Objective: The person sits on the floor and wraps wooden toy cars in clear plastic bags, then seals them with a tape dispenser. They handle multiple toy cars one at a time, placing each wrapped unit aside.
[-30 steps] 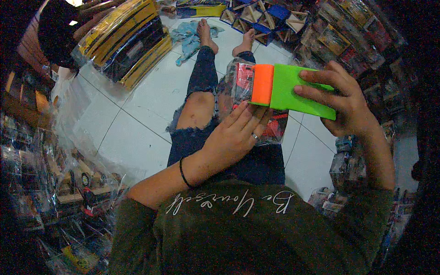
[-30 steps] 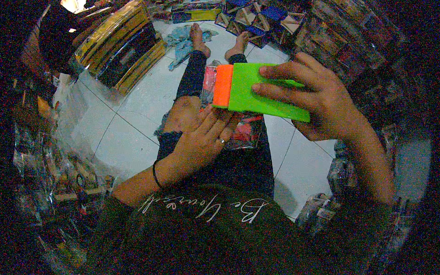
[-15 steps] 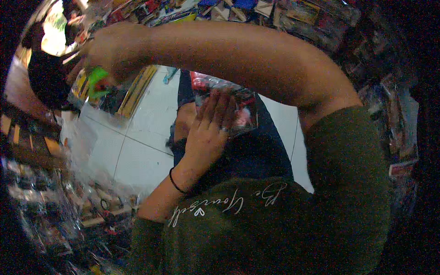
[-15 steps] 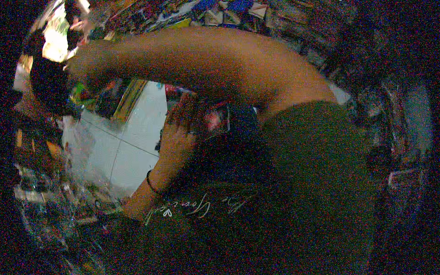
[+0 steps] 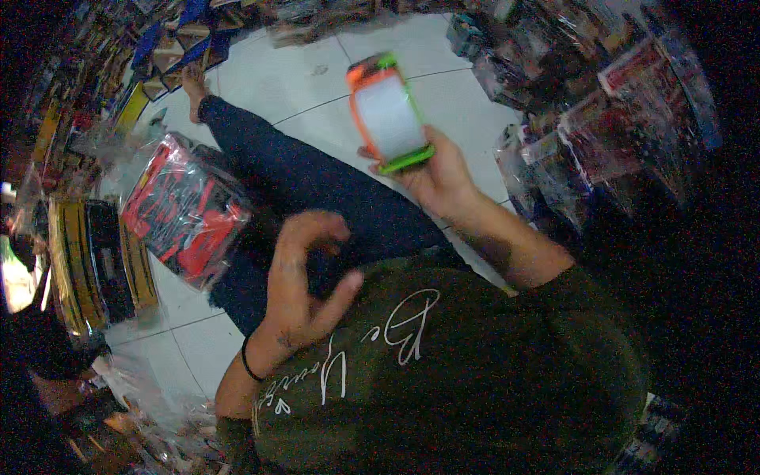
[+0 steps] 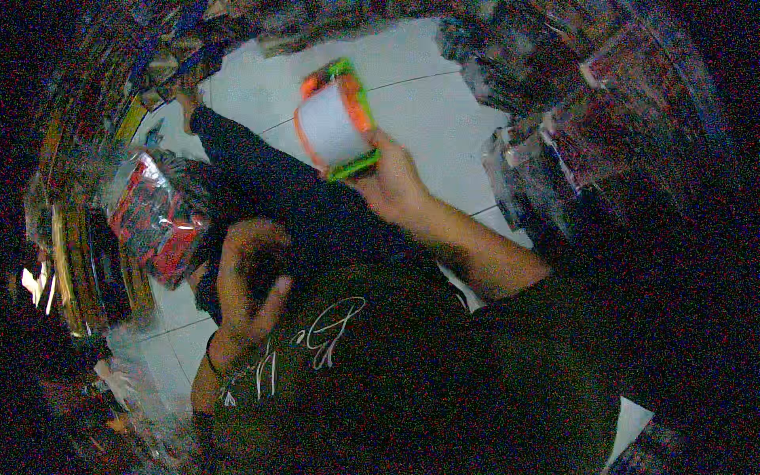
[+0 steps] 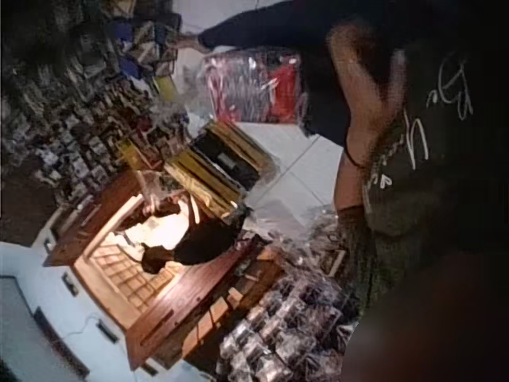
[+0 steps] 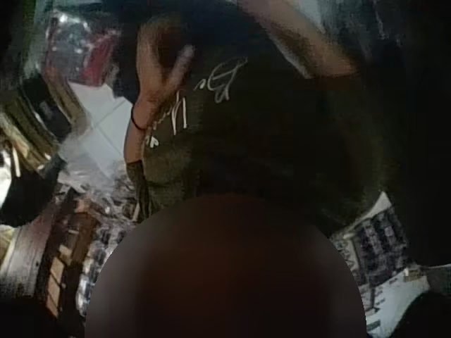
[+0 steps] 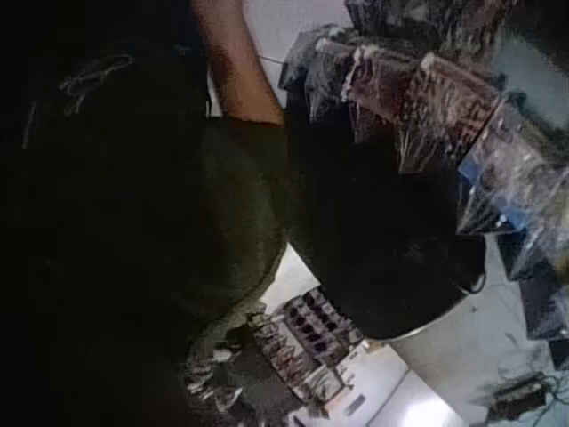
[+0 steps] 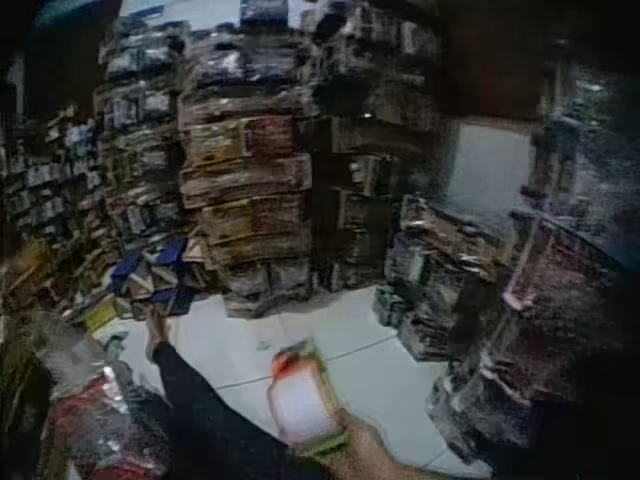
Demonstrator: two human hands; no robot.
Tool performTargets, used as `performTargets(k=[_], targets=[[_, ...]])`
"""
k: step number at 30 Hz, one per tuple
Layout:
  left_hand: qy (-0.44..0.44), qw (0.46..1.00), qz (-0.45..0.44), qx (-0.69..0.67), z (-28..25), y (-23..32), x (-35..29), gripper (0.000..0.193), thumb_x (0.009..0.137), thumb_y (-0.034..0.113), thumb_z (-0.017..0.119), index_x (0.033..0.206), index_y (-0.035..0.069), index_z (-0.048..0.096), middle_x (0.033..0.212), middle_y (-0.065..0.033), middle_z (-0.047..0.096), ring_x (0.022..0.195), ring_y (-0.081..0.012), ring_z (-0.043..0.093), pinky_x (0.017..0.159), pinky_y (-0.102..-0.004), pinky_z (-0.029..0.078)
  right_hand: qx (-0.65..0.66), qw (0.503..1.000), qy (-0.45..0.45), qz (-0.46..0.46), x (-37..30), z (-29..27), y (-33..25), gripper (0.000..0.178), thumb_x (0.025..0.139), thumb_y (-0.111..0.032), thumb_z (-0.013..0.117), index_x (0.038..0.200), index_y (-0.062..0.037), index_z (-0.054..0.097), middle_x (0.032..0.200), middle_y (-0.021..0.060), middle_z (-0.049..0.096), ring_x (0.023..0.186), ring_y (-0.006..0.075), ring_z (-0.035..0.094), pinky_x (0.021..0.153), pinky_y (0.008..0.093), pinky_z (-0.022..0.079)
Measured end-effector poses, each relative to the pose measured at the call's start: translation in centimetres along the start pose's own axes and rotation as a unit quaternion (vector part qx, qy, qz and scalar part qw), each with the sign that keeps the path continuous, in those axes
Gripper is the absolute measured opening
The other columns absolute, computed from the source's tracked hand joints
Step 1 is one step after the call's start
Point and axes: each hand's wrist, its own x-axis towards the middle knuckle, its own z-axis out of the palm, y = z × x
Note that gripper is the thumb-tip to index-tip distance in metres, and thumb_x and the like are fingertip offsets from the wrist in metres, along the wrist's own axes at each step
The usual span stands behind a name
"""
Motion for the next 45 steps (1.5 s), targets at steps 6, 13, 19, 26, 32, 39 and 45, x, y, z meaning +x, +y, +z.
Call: performTargets(k=[6,13,19,26,32,39,45], targets=[[0.088,0.977,-0.188,-0.049,4.9,-5.0,2.9,0.027,0.088,0.017,0.055,0.108,-0.003,0.055,0.097,-0.0076,0.06,0.085,-0.0131,0.054,0.077,-0.0267,0.042,-0.155,0.972,-0.049,-0.172,-0.5,-3.7,5.7,0.033,0.086,-0.021,0.05,0.114,-0.0042,0.045,0.112,0.0097,0.052,0.102,0.0228,0.05,0.089,0.0381,0.04],[0.119,0.975,-0.177,-0.061,6.8,-6.0,3.6,0.025,0.092,0.021,0.051,0.103,-0.001,0.057,0.095,-0.0056,0.061,0.08,-0.0108,0.054,0.071,-0.0251,0.044,-0.438,0.795,-0.126,-0.4,-0.7,-7.4,4.2,0.023,0.078,-0.018,0.066,0.083,-0.0002,0.053,0.079,0.0112,0.053,0.077,0.0258,0.051,0.068,0.035,0.041],[0.246,0.933,-0.218,-0.146,6.5,-5.7,4.7,0.039,0.096,0.031,0.041,0.106,-0.003,0.055,0.098,-0.0082,0.06,0.085,-0.0137,0.057,0.073,-0.0273,0.046,-0.387,0.795,-0.177,-0.431,-1.5,-5.6,2.1,0.019,0.079,-0.015,0.065,0.075,-0.0005,0.052,0.071,0.0105,0.05,0.069,0.0248,0.051,0.062,0.0336,0.041],[0.095,0.986,0.028,0.134,7.0,-4.2,6.8,0.022,0.089,0.013,0.05,0.101,-0.005,0.055,0.089,-0.0104,0.058,0.082,-0.0156,0.055,0.072,-0.027,0.044,-0.337,0.93,-0.128,-0.069,0.9,-4.9,-0.1,0.046,0.092,-0.04,0.046,0.097,0.0035,0.059,0.084,0.005,0.062,0.076,0.0123,0.056,0.07,0.0272,0.045],[0.225,0.963,-0.145,-0.02,7.0,-6.5,5.7,0.026,0.095,0.023,0.043,0.09,0.001,0.057,0.078,-0.0014,0.056,0.071,-0.0097,0.05,0.064,-0.0245,0.042,-0.276,0.958,-0.04,-0.06,0.4,-4.7,3.3,0.038,0.09,-0.033,0.052,0.081,0.0022,0.061,0.062,0.0044,0.057,0.059,0.0155,0.054,0.058,0.0302,0.045],[0.126,0.913,-0.278,-0.27,7.7,-9.3,4.9,0.048,0.09,0.044,0.042,0.091,0.0,0.062,0.077,-0.0122,0.063,0.07,-0.0238,0.061,0.065,-0.0357,0.047,-0.412,0.896,-0.167,-0.013,1.5,-5.7,2.8,0.038,0.084,-0.029,0.058,0.105,0.0025,0.054,0.099,0.0092,0.058,0.088,0.0182,0.057,0.078,0.0321,0.046],[0.186,0.97,-0.126,-0.092,9.0,-9.2,3.2,0.046,0.09,0.04,0.042,0.08,-0.001,0.059,0.067,-0.0163,0.057,0.062,-0.0301,0.058,0.058,-0.0415,0.044,-0.342,0.931,0.009,-0.127,-1.5,-5.2,4.5,0.043,0.086,-0.034,0.055,0.105,0.0044,0.05,0.098,0.0133,0.055,0.085,0.0242,0.056,0.072,0.0366,0.048]])
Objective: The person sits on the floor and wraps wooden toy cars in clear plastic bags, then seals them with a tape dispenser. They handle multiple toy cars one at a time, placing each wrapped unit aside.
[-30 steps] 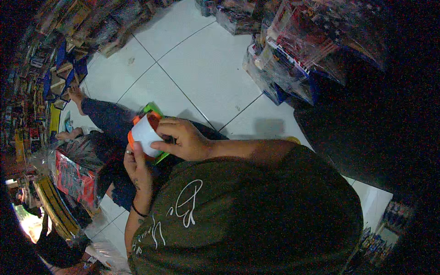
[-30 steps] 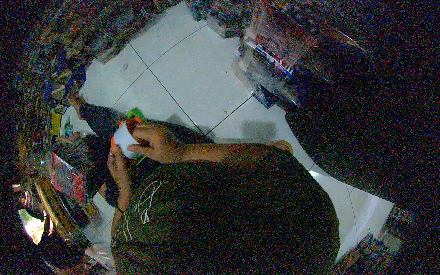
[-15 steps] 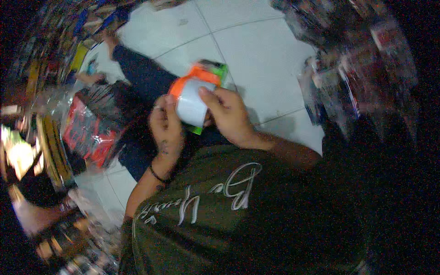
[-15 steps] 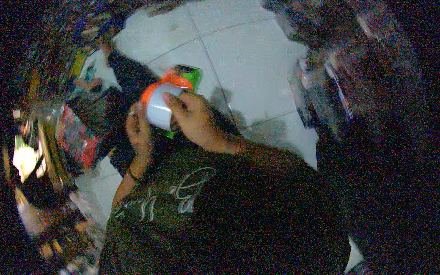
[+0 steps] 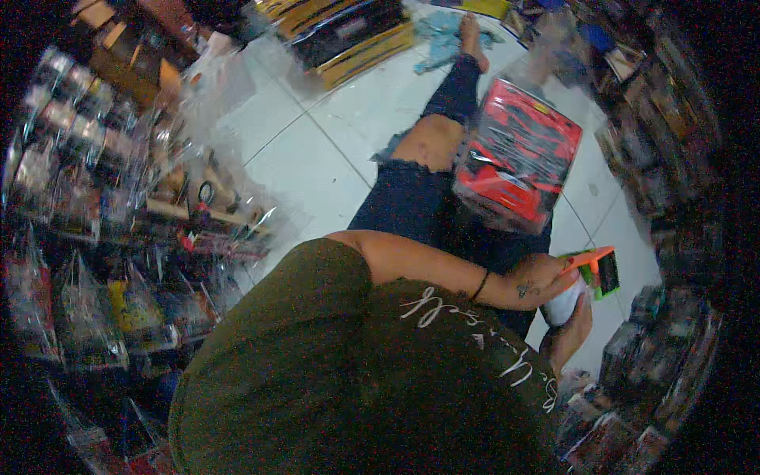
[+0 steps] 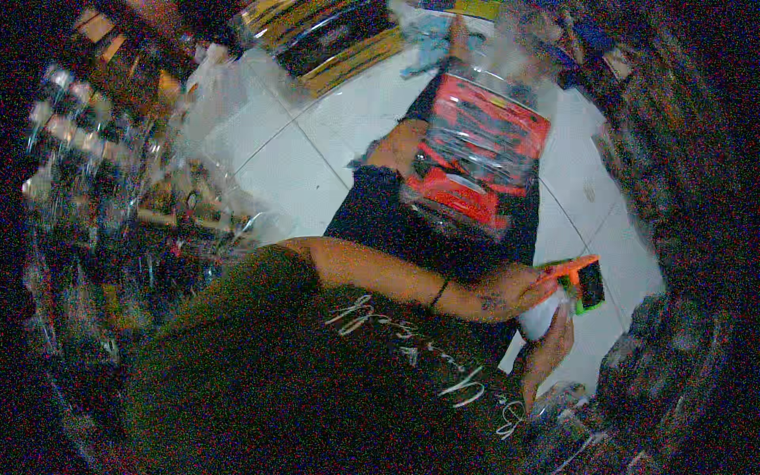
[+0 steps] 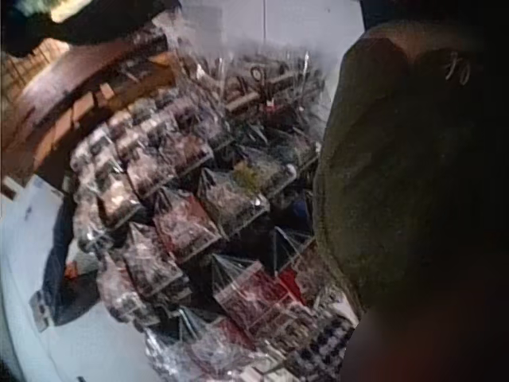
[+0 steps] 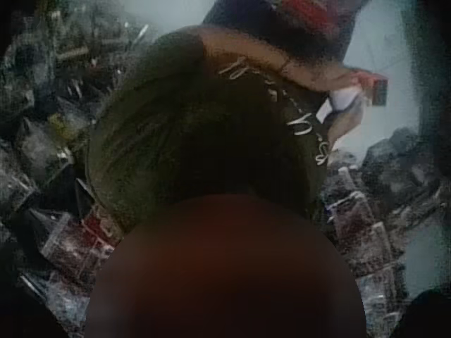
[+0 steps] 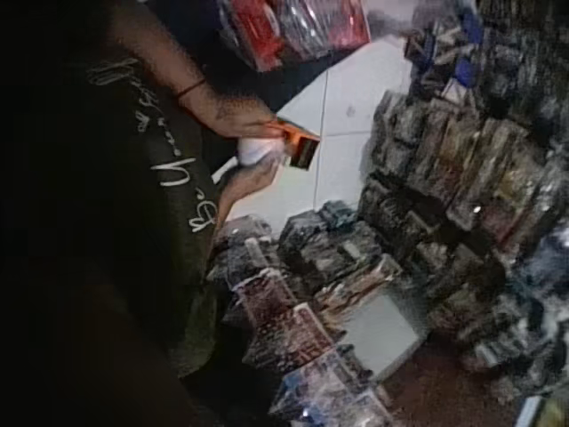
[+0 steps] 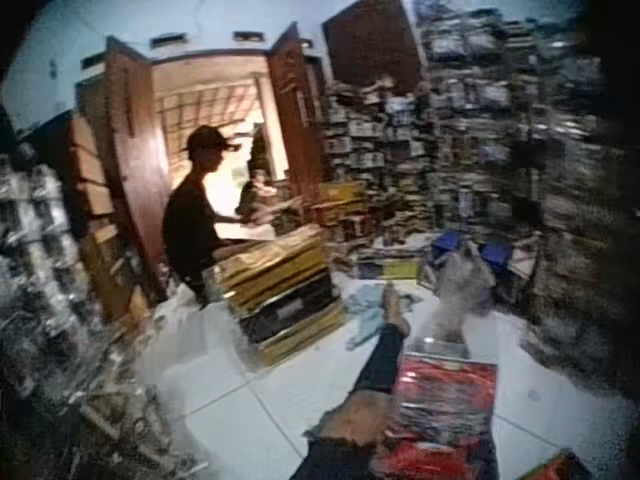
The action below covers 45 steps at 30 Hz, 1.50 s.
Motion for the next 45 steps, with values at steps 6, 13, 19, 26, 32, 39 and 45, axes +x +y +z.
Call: performTargets(k=[6,13,19,26,32,39,45], targets=[[0.027,0.999,0.02,-0.022,-0.2,-1.5,2.5,0.046,0.089,0.037,0.044,0.074,-0.004,0.057,0.066,-0.0188,0.057,0.06,-0.0304,0.057,0.056,-0.0406,0.043,-0.15,0.988,0.045,-0.003,-1.0,-4.2,0.0,0.05,0.085,-0.034,0.055,0.118,0.0028,0.045,0.117,0.0165,0.048,0.108,0.0272,0.049,0.091,0.0411,0.039],[-0.061,0.953,0.16,0.25,-2.4,1.0,1.2,0.035,0.085,0.032,0.048,0.07,0.002,0.06,0.067,-0.018,0.059,0.063,-0.0361,0.059,0.06,-0.0454,0.048,-0.417,0.905,-0.08,-0.023,-1.6,-6.9,-3.0,0.038,0.084,-0.026,0.059,0.111,0.0009,0.052,0.101,0.0114,0.055,0.091,0.0205,0.054,0.08,0.0331,0.044],[-0.128,0.863,0.169,0.459,-4.5,6.1,0.9,0.016,0.076,0.022,0.053,0.076,0.008,0.062,0.067,-0.0138,0.062,0.056,-0.0307,0.061,0.048,-0.0464,0.048,-0.441,0.88,-0.019,-0.177,-4.0,-2.5,-5.7,0.025,0.081,-0.021,0.06,0.089,0.0034,0.062,0.072,0.0117,0.062,0.063,0.0151,0.057,0.06,0.0287,0.045],[0.079,0.876,0.265,0.395,-4.4,5.7,1.5,0.029,0.088,0.028,0.049,0.078,0.003,0.06,0.07,-0.0175,0.06,0.064,-0.0348,0.059,0.058,-0.0437,0.048,-0.342,0.873,0.073,-0.339,-5.5,2.5,-4.3,0.021,0.079,-0.011,0.063,0.07,0.0043,0.051,0.06,0.0075,0.047,0.053,0.0097,0.041,0.048,0.0282,0.035],[0.063,0.956,0.034,0.284,-3.3,2.7,1.5,0.036,0.088,0.028,0.052,0.065,0.001,0.057,0.061,-0.0158,0.056,0.052,-0.0305,0.053,0.05,-0.0372,0.042,-0.266,0.919,0.064,-0.283,-4.6,2.4,1.4,0.031,0.081,-0.015,0.063,0.064,0.0013,0.043,0.054,0.0091,0.042,0.047,0.0101,0.035,0.043,0.031,0.032],[-0.083,0.993,-0.027,0.083,-3.1,0.1,-1.0,0.031,0.087,0.028,0.053,0.084,-0.003,0.06,0.066,-0.0204,0.058,0.058,-0.0332,0.056,0.054,-0.036,0.044,-0.246,0.939,0.014,-0.24,-2.8,1.4,1.7,0.025,0.084,-0.019,0.058,0.078,0.004,0.052,0.073,0.0181,0.055,0.071,0.0282,0.053,0.062,0.0369,0.043],[0.017,0.874,0.155,0.46,-3.0,0.4,-1.1,0.032,0.087,0.03,0.052,0.084,-0.001,0.057,0.078,-0.0204,0.06,0.071,-0.0356,0.059,0.06,-0.0423,0.047,-0.146,0.972,0.026,-0.184,-3.1,2.2,1.6,0.025,0.084,-0.018,0.058,0.074,0.0027,0.051,0.063,0.0142,0.051,0.051,0.02,0.051,0.049,0.0316,0.038]])
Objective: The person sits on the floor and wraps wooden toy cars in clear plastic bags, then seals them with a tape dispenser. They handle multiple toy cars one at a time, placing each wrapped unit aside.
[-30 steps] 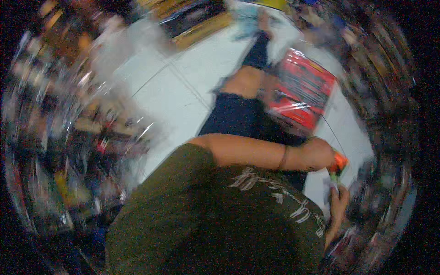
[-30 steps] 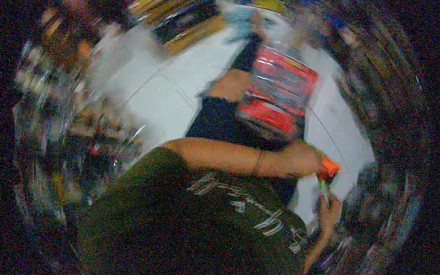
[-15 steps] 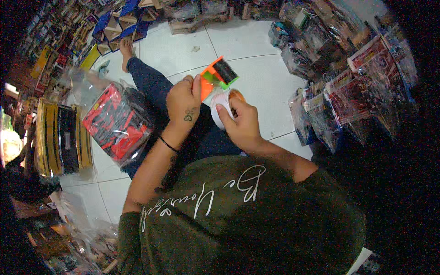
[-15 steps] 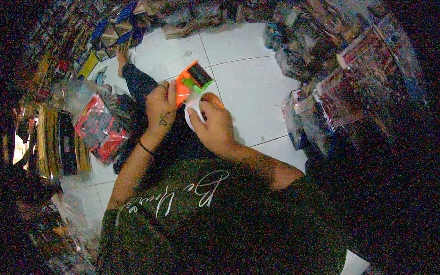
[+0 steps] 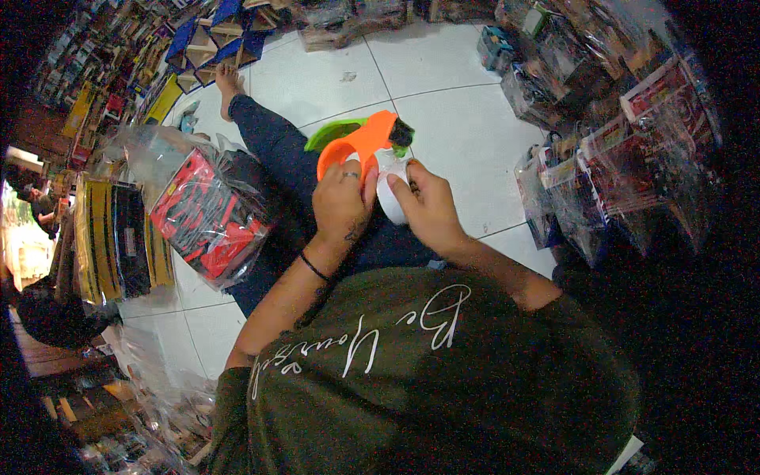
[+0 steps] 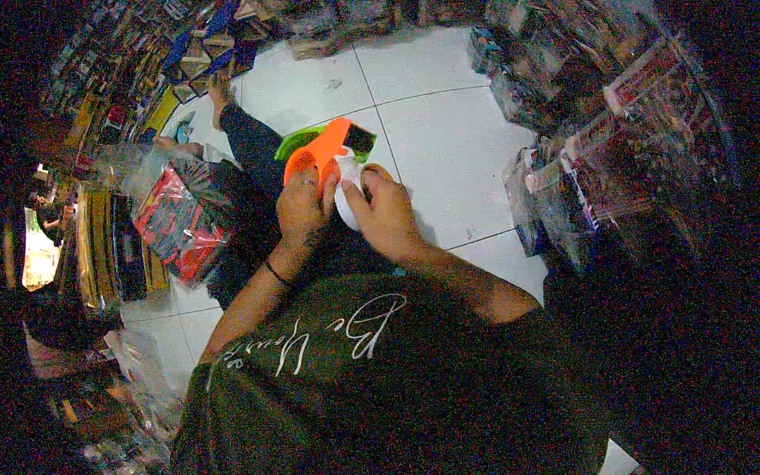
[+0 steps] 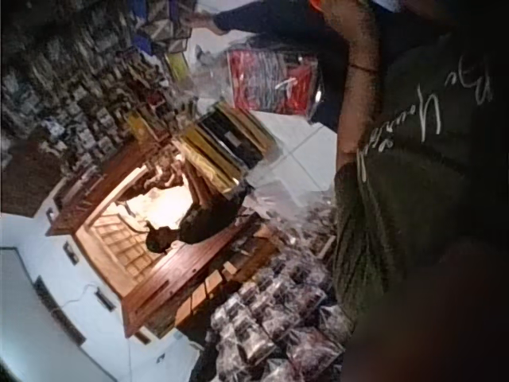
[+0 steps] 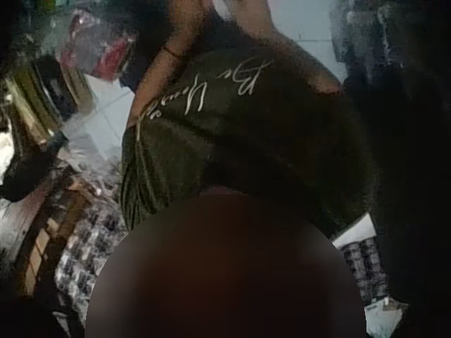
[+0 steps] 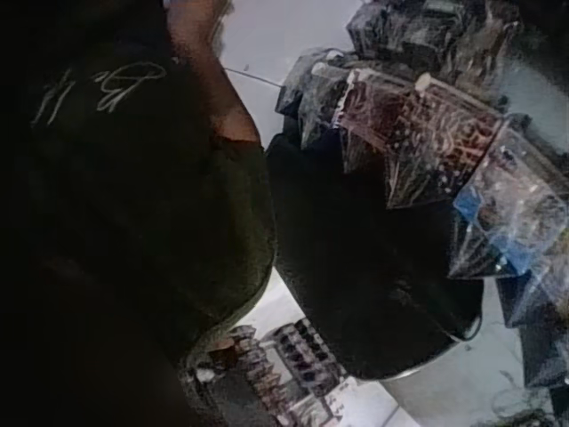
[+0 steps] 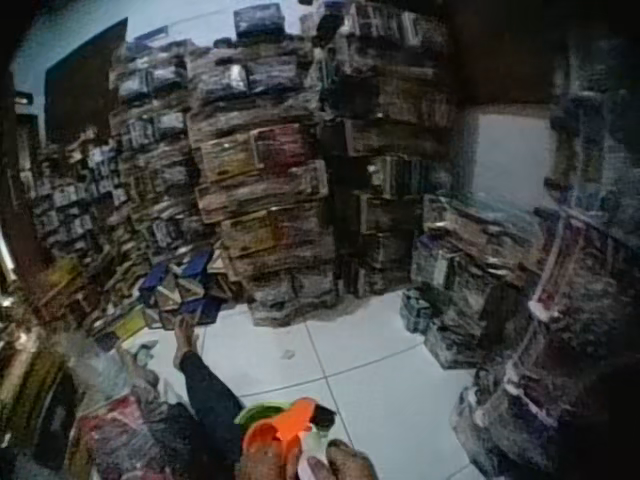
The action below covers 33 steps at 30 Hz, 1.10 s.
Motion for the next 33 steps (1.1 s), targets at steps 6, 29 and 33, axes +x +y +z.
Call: performTargets(k=[6,29,33], targets=[[-0.034,0.991,-0.074,-0.104,0.9,-0.7,-0.5,0.022,0.086,0.021,0.055,0.085,-0.001,0.053,0.076,-0.0214,0.056,0.073,-0.0391,0.056,0.063,-0.045,0.045,-0.159,0.982,-0.05,-0.083,-0.4,0.8,-0.1,0.017,0.088,-0.016,0.054,0.089,0.0006,0.054,0.072,0.0041,0.054,0.067,0.0094,0.051,0.058,0.0299,0.042],[-0.04,0.977,-0.151,-0.143,-1.4,-3.3,-0.6,0.036,0.09,0.026,0.052,0.11,-0.004,0.054,0.093,-0.0136,0.063,0.084,-0.0236,0.061,0.077,-0.0331,0.048,-0.233,0.969,-0.023,0.08,-2.2,-8.9,4.0,0.036,0.082,-0.021,0.055,0.11,0.0017,0.054,0.096,0.0137,0.062,0.085,0.03,0.059,0.079,0.0387,0.045],[-0.007,0.961,-0.051,-0.271,-2.1,-2.6,-1.0,0.03,0.091,0.02,0.051,0.103,-0.007,0.053,0.077,-0.0127,0.062,0.062,-0.0164,0.058,0.059,-0.0285,0.048,-0.421,0.888,-0.08,0.164,-11.8,-12.4,16.1,0.034,0.076,-0.017,0.058,0.106,-0.0028,0.058,0.1,0.0167,0.059,0.098,0.0341,0.054,0.09,0.0445,0.039]])
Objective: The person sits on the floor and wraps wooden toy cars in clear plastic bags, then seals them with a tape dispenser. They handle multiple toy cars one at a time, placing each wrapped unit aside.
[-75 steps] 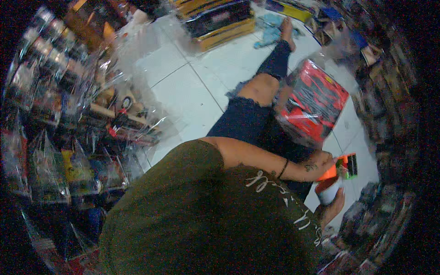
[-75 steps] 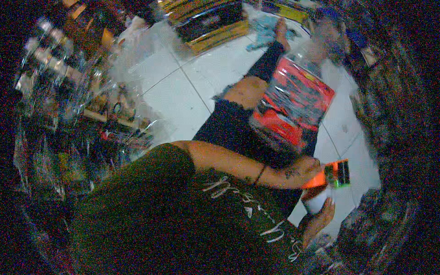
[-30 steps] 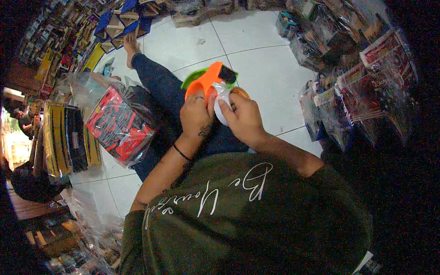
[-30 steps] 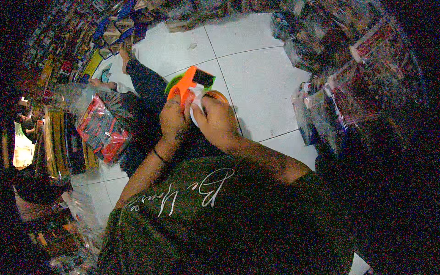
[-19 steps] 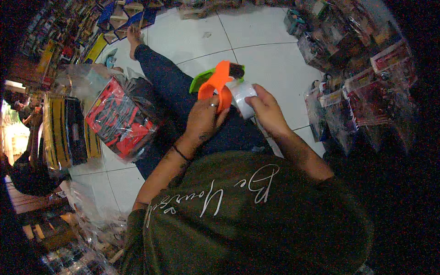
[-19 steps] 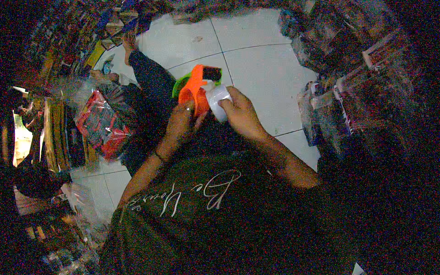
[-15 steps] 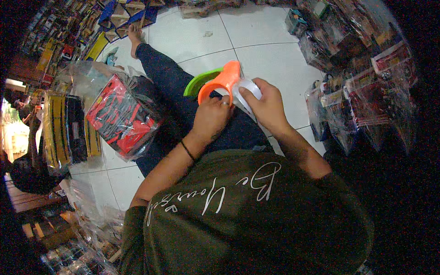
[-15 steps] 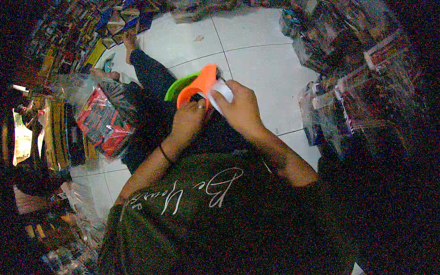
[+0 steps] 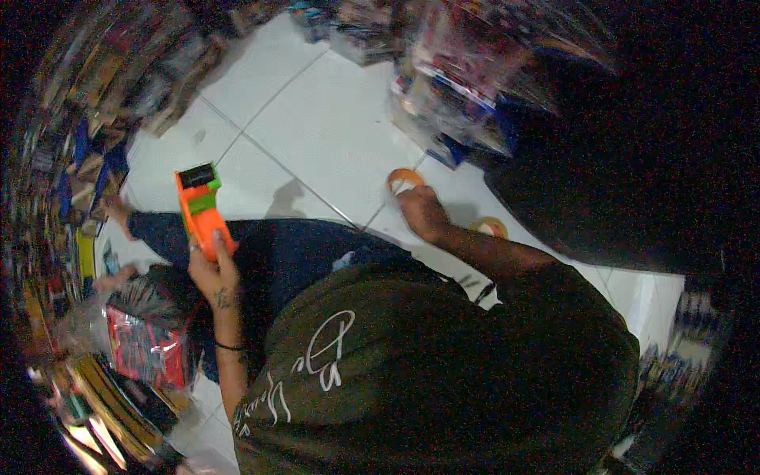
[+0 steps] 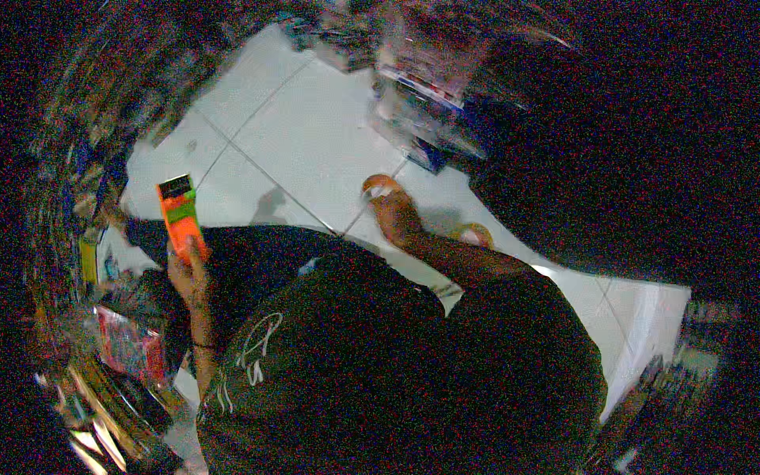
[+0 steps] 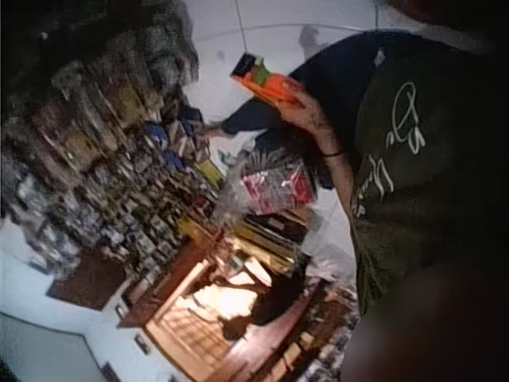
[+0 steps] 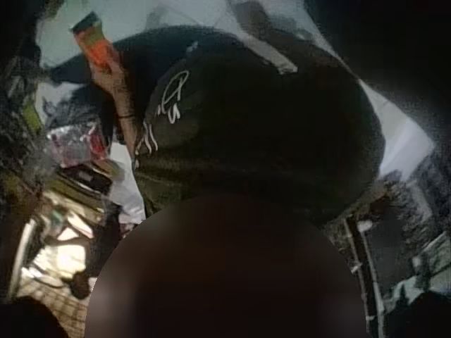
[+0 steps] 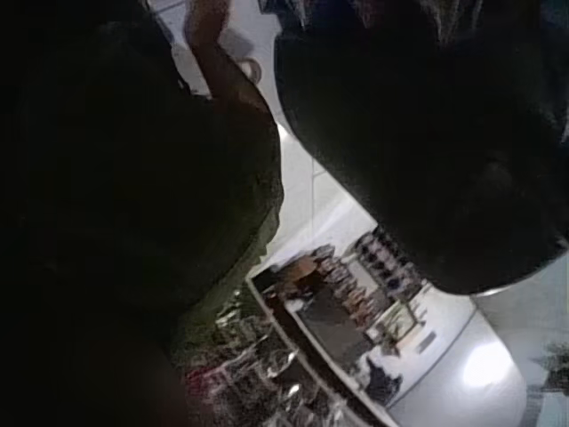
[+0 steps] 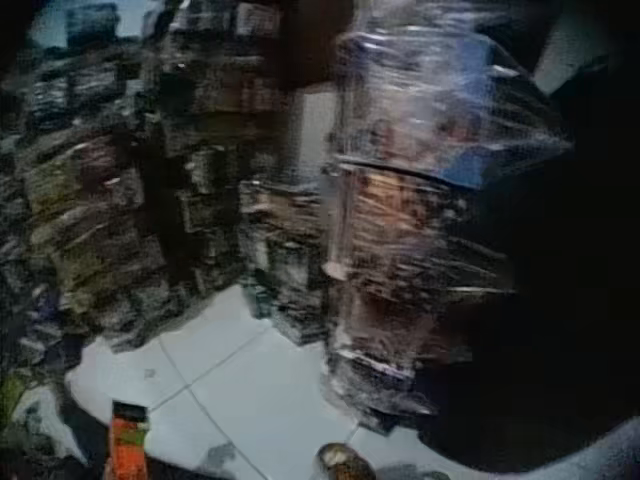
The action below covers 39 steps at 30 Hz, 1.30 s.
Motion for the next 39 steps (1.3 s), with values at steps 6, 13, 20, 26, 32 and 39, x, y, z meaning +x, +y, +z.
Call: performTargets(k=[6,13,20,26,32,39], targets=[[-0.043,0.999,-0.029,-0.001,0.1,-0.3,0.1,0.027,0.092,0.019,0.051,0.105,-0.005,0.051,0.076,-0.0089,0.06,0.063,-0.0128,0.058,0.058,-0.0241,0.046,-0.216,0.965,-0.005,-0.148,-11.4,-4.8,5.6,0.084,0.074,-0.03,0.066,0.14,-0.007,0.02,0.142,0.0223,0.022,0.131,0.0376,0.023,0.106,0.0437,0.023],[-0.021,0.998,-0.032,0.049,-1.6,1.1,-0.2,0.029,0.092,0.022,0.05,0.104,-0.004,0.051,0.077,-0.0095,0.061,0.067,-0.0142,0.058,0.062,-0.0259,0.047,0.004,1.0,-0.013,0.004,-19.4,-5.1,10.4,0.092,0.054,-0.033,0.08,0.131,-0.0104,0.036,0.139,0.0186,0.025,0.127,0.0407,0.025,0.105,0.0511,0.023],[-0.104,0.992,0.04,0.053,0.3,2.9,3.1,0.03,0.094,0.025,0.047,0.103,-0.003,0.052,0.079,-0.0119,0.064,0.068,-0.0176,0.062,0.065,-0.0285,0.049,-0.174,0.98,0.091,0.024,-12.5,-5.6,6.2,0.032,0.079,-0.032,0.064,0.09,-0.002,0.065,0.135,0.02,0.032,0.124,0.0324,0.031,0.098,0.0398,0.033],[-0.004,0.969,-0.119,-0.218,1.4,2.5,3.2,0.031,0.094,0.027,0.045,0.102,-0.002,0.052,0.077,-0.0102,0.062,0.066,-0.0161,0.062,0.063,-0.0287,0.05,0.476,0.847,0.126,0.199,-4.8,-10.9,-4.4,0.041,0.089,-0.036,0.05,0.113,-0.0032,0.054,0.117,0.014,0.05,0.1,0.024,0.052,0.086,0.033,0.041],[-0.176,0.971,-0.104,-0.127,5.8,-3.4,6.6,0.052,0.085,0.032,0.054,0.119,-0.005,0.043,0.108,-0.0187,0.057,0.1,-0.0264,0.056,0.085,-0.034,0.043,0.814,0.579,-0.029,0.03,6.3,-12.8,-13.6,0.033,0.093,-0.019,0.044,0.119,0.0005,0.045,0.119,0.0115,0.053,0.112,0.0218,0.051,0.101,0.0366,0.035],[-0.369,0.919,-0.132,0.051,10.4,-7.9,5.8,0.046,0.078,0.029,0.058,0.111,-0.002,0.052,0.105,-0.0207,0.058,0.098,-0.0338,0.056,0.089,-0.0388,0.043,0.832,0.544,-0.092,0.046,12.5,-12.3,-18.1,0.033,0.095,-0.025,0.041,0.116,-0.0018,0.049,0.114,0.0098,0.057,0.106,0.0207,0.055,0.093,0.0341,0.044]])
